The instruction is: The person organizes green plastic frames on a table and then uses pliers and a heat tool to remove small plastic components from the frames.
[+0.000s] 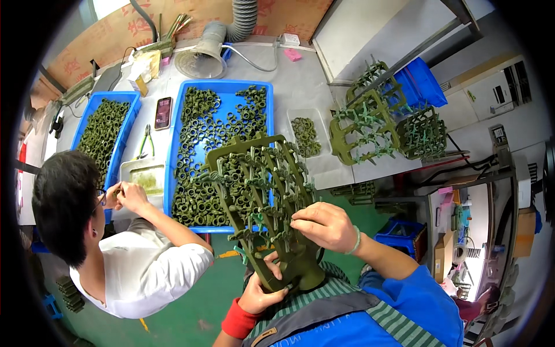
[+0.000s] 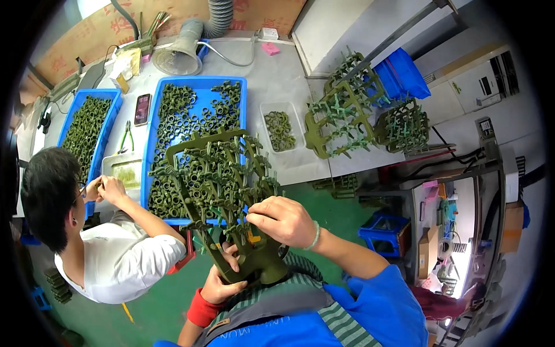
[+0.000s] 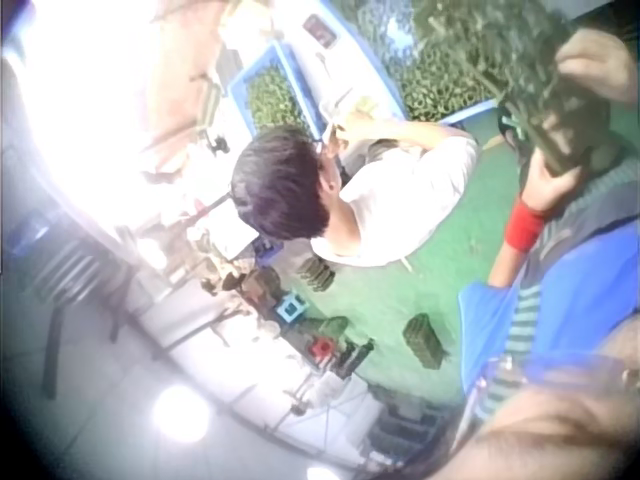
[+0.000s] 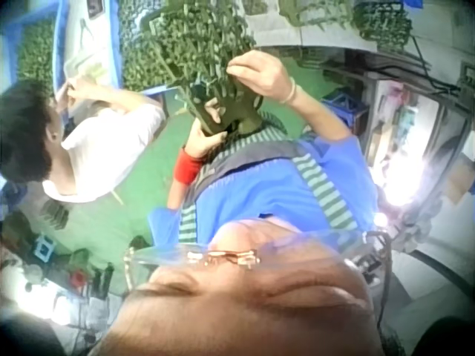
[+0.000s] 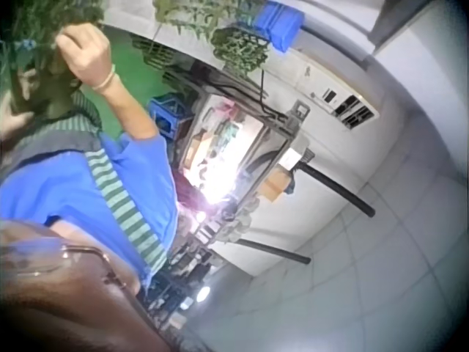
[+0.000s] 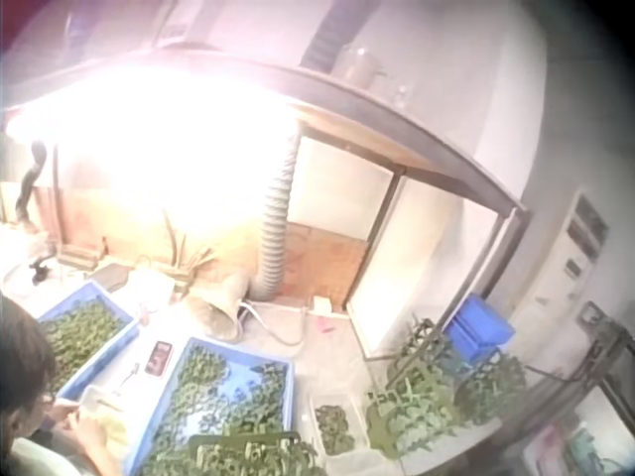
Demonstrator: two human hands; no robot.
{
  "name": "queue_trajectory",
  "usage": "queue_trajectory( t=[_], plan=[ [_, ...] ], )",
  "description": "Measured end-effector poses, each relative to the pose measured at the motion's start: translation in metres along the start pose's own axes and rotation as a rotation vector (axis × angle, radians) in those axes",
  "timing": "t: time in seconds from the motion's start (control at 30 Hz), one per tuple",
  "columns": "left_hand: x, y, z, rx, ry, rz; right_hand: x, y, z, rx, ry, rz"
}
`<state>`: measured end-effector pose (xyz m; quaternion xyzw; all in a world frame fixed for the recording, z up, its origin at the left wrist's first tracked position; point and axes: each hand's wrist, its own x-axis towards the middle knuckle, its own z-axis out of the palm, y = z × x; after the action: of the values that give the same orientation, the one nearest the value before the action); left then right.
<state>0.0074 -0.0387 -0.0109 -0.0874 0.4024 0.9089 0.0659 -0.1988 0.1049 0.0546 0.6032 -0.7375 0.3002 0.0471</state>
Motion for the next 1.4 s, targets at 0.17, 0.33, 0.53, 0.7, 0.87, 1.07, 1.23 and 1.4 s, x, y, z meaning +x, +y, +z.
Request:
queue_trajectory(
  t=[0.17, 0.33, 0.53, 0.7, 0.87, 1.07, 1.23, 1.4],
  plan=[
    [0.002, -0.008, -0.011, 0.097, -0.055, 0.023, -0.001, -0.001, 0.001, 0.009, 0.024, 0.023],
    [0.003, -0.004, -0.01, 0.059, -0.03, 0.011, -0.003, -0.001, 0.002, -0.004, 0.074, 0.065],
    [0.006, 0.001, -0.006, -0.019, -0.037, 0.047, -0.012, 0.009, -0.009, -0.117, 0.151, 0.206],
    [0.008, 0.001, -0.007, -0.048, -0.014, 0.058, -0.022, 0.02, -0.011, -0.138, 0.175, 0.327],
    [0.008, -0.003, -0.012, -0.048, -0.016, 0.062, -0.023, 0.02, -0.012, -0.134, 0.164, 0.423],
    [0.006, -0.005, -0.014, -0.052, 0.001, 0.053, -0.023, 0.018, -0.006, -0.039, 0.101, 0.415],
    [0.006, 0.0, -0.005, -0.032, 0.037, 0.019, -0.017, 0.014, -0.006, -0.063, 0.092, 0.393],
    [0.006, -0.002, -0.001, 0.071, 0.061, 0.003, -0.004, -0.005, -0.003, 0.032, 0.133, 0.247]
  ],
)
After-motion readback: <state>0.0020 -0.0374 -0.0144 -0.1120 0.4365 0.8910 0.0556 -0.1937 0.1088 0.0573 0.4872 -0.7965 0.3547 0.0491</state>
